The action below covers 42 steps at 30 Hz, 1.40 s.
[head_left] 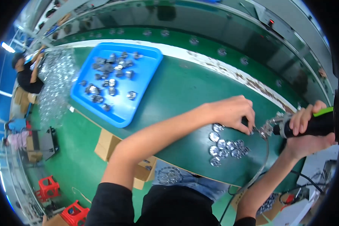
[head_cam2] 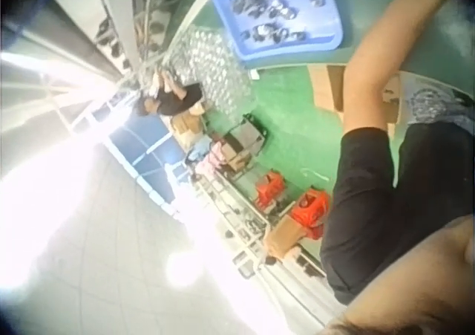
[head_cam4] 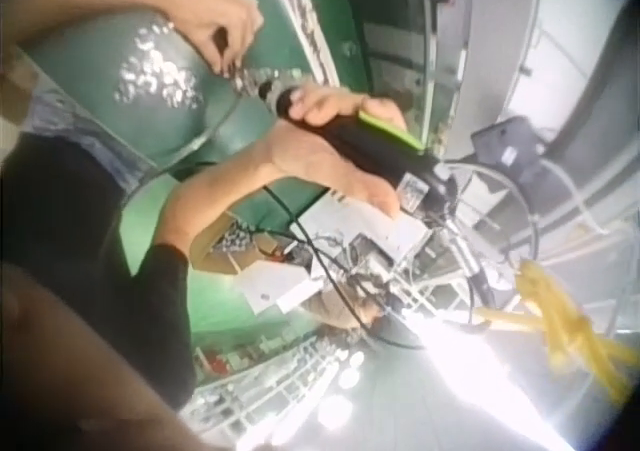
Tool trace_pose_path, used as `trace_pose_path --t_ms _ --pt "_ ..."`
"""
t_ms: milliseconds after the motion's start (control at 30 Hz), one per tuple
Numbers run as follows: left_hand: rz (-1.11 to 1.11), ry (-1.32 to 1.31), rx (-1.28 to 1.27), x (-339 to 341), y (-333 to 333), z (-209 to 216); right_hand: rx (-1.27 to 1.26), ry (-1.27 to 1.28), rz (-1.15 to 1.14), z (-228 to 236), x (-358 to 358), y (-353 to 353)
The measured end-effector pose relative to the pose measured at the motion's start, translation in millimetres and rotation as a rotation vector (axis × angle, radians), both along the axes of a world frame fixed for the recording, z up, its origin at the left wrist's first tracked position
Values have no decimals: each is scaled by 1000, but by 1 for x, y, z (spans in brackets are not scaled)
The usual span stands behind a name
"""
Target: The person assembles small circular metal components on a factory production line using an electric screwdriver.
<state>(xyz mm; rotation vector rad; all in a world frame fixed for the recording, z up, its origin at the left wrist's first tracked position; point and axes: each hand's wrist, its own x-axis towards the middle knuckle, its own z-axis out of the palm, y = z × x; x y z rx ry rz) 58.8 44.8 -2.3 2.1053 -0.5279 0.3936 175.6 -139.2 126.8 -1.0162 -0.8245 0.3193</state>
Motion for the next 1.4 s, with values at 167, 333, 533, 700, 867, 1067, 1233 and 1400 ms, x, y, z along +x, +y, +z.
trace_pose_path --t_ms 167,333,533,700,867,1067,1233,1400 --pt "37 46 24 -4 -1 -3 -19 -52 -60 -6 0 8" --pt "33 70 16 -4 -1 -1 -7 -54 -45 -6 2 6" --pt "35 104 -12 -6 3 -3 -12 -35 -63 -7 -6 13" --pt "45 72 16 -7 0 3 69 -77 81 6 0 -15" --pt "125 19 42 -9 -1 0 90 -163 44 22 9 -44" --pt "56 72 -3 -2 1 1 165 -124 88 23 4 -44" --pt "70 113 49 -6 5 5 116 -31 112 19 -32 0" --pt "75 200 81 -7 5 8 73 -22 245 8 -27 13"
